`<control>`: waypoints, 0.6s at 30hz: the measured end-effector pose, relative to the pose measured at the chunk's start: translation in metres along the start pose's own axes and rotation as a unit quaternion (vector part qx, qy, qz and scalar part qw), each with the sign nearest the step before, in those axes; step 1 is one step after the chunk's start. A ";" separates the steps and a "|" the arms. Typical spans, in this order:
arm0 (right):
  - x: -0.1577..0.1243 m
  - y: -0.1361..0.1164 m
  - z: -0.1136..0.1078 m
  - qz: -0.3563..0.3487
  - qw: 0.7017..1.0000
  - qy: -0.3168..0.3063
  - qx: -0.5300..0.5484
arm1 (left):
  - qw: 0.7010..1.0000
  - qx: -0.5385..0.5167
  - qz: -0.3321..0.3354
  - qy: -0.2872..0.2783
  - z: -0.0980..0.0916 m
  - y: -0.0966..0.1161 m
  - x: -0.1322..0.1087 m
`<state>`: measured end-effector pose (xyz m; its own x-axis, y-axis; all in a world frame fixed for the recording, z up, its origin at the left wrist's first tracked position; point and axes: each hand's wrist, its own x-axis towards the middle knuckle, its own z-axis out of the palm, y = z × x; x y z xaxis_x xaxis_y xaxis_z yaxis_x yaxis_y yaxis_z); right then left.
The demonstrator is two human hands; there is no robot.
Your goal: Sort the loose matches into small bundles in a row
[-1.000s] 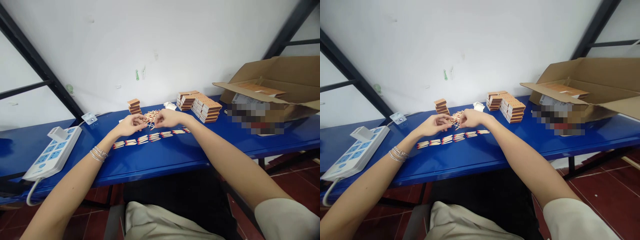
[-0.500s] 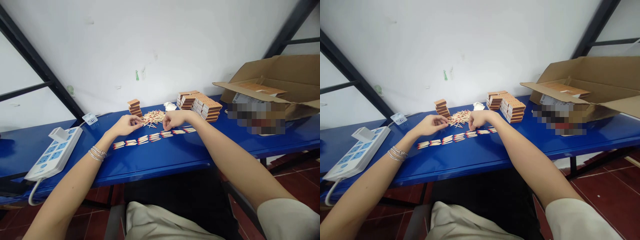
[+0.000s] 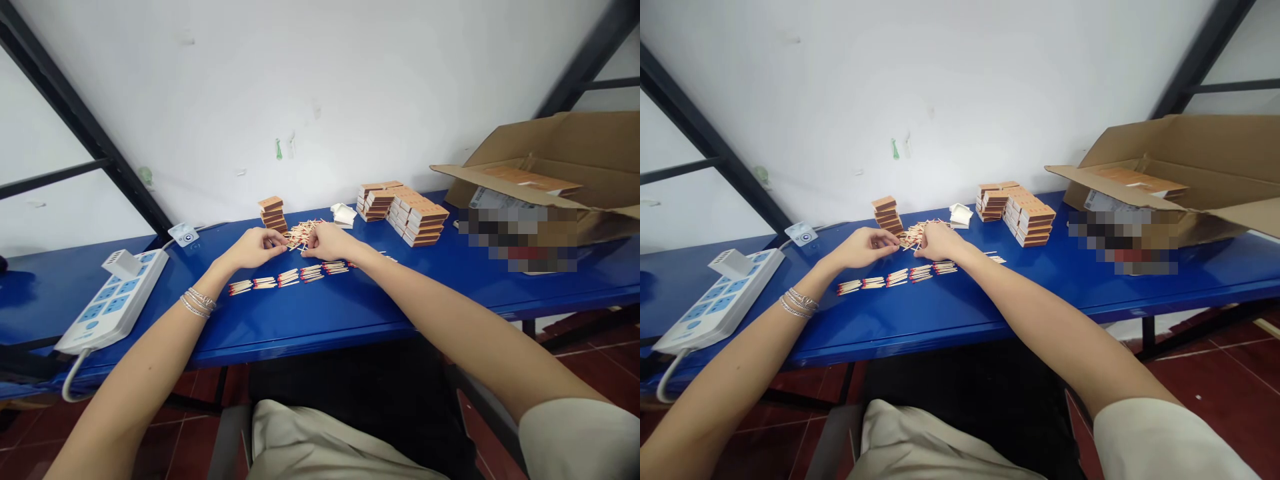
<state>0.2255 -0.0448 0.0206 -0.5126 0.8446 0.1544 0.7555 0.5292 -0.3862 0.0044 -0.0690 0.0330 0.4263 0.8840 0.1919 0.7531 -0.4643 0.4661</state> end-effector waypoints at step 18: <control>0.004 0.016 -0.012 0.010 0.996 0.085 0.039 | 1.000 0.017 0.002 -0.006 -0.001 0.004 0.000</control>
<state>0.2406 -0.0323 0.0257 -0.4155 0.8604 0.2951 0.7278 0.5090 -0.4596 0.0064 -0.0707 0.0358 0.4357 0.8811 0.1839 0.7672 -0.4704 0.4360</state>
